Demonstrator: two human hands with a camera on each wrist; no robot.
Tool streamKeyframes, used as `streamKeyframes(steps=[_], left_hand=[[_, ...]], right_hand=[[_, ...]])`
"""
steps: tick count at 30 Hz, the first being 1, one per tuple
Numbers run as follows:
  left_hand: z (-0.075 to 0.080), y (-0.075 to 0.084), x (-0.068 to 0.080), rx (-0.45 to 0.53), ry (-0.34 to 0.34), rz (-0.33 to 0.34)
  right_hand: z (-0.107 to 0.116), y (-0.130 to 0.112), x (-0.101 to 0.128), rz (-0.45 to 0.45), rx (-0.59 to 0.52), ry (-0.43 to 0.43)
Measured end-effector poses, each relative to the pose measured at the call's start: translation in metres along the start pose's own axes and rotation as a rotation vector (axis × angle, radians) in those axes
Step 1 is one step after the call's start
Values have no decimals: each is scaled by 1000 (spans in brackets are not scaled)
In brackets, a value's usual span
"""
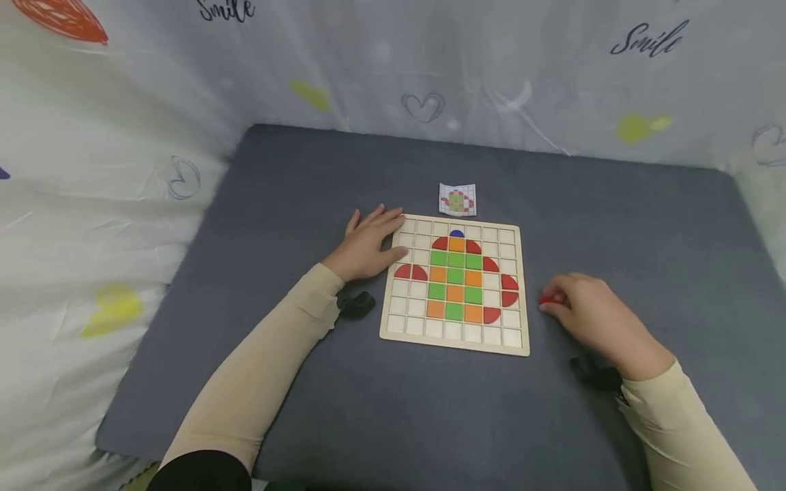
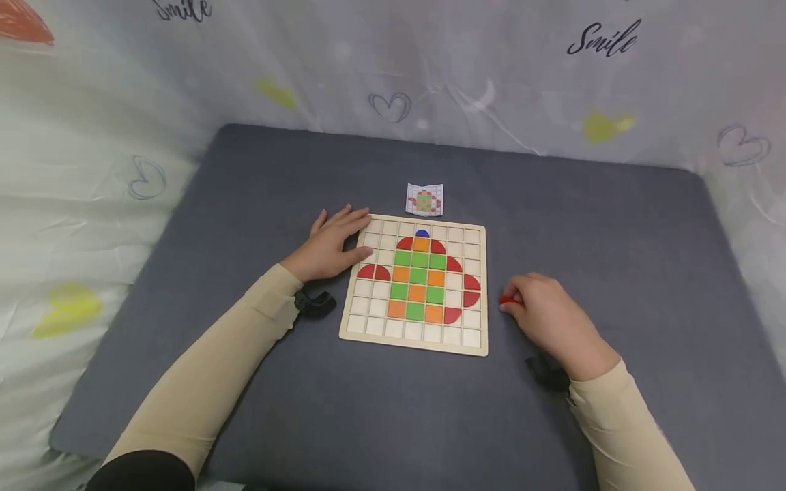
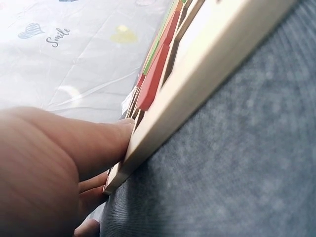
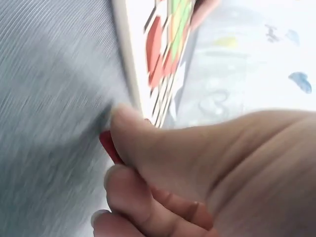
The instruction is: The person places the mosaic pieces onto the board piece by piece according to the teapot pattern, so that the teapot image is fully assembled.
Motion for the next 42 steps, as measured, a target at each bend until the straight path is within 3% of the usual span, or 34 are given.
streamKeyframes(steps=[6, 14, 19, 27, 36, 42], left_hand=[[-3, 2, -1, 0, -15, -3], [-2, -1, 0, -13, 5, 15], [-3, 0, 1, -19, 13, 24], [-2, 1, 0, -19, 25, 24], [-2, 0, -1, -18, 22, 15], [-2, -1, -1, -21, 20, 13]], right_hand=[[-5, -34, -12, 59, 10, 73], [-24, -97, -61, 172, 80, 108], [-35, -122, -85, 204, 71, 107], [-51, -134, -105, 270, 139, 64], [-60, -135, -104, 365, 206, 38], [-60, -132, -103, 388, 187, 17]])
Point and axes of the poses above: each hand's wrist, its own x-axis away from the middle knuckle, its own z-axis out of the back of the hand, y = z × x, the point moved 1 cm from there along -x, towards the middle knuckle, and after that the axes turned 14 degrees about z, right-handed, at the moved point
